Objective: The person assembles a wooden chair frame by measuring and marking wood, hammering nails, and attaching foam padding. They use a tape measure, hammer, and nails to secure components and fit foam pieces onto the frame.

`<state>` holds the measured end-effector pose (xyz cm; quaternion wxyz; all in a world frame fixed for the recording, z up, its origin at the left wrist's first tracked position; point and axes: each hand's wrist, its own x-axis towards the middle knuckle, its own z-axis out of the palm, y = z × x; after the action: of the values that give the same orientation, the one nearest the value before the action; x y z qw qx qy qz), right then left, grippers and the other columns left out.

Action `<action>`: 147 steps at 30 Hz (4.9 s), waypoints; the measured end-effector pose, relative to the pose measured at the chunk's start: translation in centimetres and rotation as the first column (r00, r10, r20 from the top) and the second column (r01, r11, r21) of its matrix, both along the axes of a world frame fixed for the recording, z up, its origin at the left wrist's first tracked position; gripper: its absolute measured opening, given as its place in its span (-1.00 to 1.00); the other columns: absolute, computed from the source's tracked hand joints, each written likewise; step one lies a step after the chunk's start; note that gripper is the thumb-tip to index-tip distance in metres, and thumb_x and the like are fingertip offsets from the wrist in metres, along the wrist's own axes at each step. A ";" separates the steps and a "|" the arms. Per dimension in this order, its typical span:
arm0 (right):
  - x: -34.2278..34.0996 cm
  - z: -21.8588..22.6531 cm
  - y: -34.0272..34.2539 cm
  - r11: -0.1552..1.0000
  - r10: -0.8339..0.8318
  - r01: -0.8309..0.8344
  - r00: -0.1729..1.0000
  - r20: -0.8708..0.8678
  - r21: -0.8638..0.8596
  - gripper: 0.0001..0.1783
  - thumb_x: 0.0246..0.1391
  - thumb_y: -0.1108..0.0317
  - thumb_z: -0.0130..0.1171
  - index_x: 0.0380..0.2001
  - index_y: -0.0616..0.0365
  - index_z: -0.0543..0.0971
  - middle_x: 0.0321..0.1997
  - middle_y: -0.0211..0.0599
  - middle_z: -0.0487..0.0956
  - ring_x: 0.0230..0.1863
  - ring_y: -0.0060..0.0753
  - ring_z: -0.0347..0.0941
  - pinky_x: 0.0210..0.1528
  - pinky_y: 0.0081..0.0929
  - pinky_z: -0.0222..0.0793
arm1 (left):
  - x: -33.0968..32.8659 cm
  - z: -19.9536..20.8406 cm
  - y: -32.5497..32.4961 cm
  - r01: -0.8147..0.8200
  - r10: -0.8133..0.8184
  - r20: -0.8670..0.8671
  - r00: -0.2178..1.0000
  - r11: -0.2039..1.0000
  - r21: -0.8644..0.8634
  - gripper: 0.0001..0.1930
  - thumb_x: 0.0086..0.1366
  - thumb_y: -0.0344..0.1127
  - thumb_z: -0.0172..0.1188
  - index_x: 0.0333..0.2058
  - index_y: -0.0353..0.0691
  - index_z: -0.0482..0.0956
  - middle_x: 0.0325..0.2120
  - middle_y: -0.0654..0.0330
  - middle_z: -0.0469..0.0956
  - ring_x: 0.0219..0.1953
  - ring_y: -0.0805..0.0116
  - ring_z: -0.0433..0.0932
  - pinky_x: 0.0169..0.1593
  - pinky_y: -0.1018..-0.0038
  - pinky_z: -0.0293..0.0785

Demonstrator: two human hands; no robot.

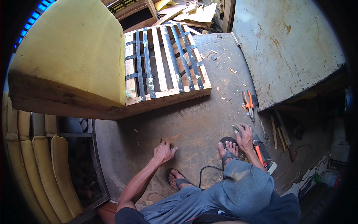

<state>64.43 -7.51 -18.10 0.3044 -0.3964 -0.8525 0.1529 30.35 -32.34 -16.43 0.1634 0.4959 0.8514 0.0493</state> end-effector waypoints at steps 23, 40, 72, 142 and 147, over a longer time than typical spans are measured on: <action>-1.9 7.9 4.2 0.977 0.088 -0.038 0.968 0.237 -0.208 -0.63 0.20 0.20 0.18 0.07 0.00 0.55 -0.22 0.15 0.63 -0.15 0.28 0.57 -0.17 0.04 0.47 | -6.1 7.6 8.3 -0.436 0.239 0.490 0.838 0.833 0.340 -0.61 0.28 -0.18 0.12 -0.01 -0.27 0.60 -0.14 -0.02 0.68 -0.04 0.09 0.65 0.06 0.26 0.51; -21.0 4.6 13.3 0.267 -0.138 -0.604 0.748 -0.650 -0.751 -0.29 0.42 -0.11 -0.10 0.48 0.01 0.17 0.52 -0.40 0.21 0.53 -0.40 0.02 0.51 -0.12 -0.14 | -33.9 -0.7 -10.8 -0.742 0.242 0.703 0.669 0.177 0.646 -0.19 0.39 -0.68 -0.19 0.52 0.02 -0.20 0.50 0.09 -0.01 0.38 0.12 0.27 -0.39 0.70 0.38; -15.3 33.4 3.8 0.762 0.539 -0.646 0.594 -0.598 0.044 -0.27 0.43 -0.10 -0.13 0.37 0.30 0.31 0.36 -0.07 0.42 0.39 -0.17 0.30 0.40 -0.20 0.16 | -33.7 35.1 -9.8 -0.822 0.975 0.067 0.212 0.141 0.551 -0.20 0.42 0.26 -0.36 0.14 -0.35 0.55 0.20 -0.20 0.46 0.31 -0.15 0.38 0.31 0.01 0.26; -22.6 32.4 -13.9 0.615 0.761 -0.674 0.372 0.532 -0.409 -0.61 0.36 0.21 0.05 0.17 0.11 0.43 -0.40 0.09 0.59 -0.37 0.12 0.60 -0.27 -0.04 0.47 | -13.9 27.3 -22.8 -0.733 -0.134 0.727 0.673 0.012 0.680 -0.84 0.33 -0.42 0.29 -0.13 -0.28 0.65 -0.20 0.09 0.71 -0.12 0.34 0.70 -0.01 0.46 0.68; -28.5 38.6 -18.9 0.238 0.927 -0.969 0.248 0.282 0.069 -0.65 0.33 0.32 0.06 0.14 0.16 0.43 -0.38 0.08 0.60 -0.38 0.12 0.58 -0.27 -0.04 0.43 | -14.0 27.4 -23.0 -0.713 -0.134 0.710 0.692 0.028 0.700 -0.84 0.34 -0.44 0.28 -0.13 -0.28 0.64 -0.18 0.10 0.71 -0.12 0.34 0.71 -0.01 0.46 0.68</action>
<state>35.97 -26.44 20.48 0.1129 0.2281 -0.9520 0.1699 16.32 -55.34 10.97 0.0400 0.2174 0.5726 0.7895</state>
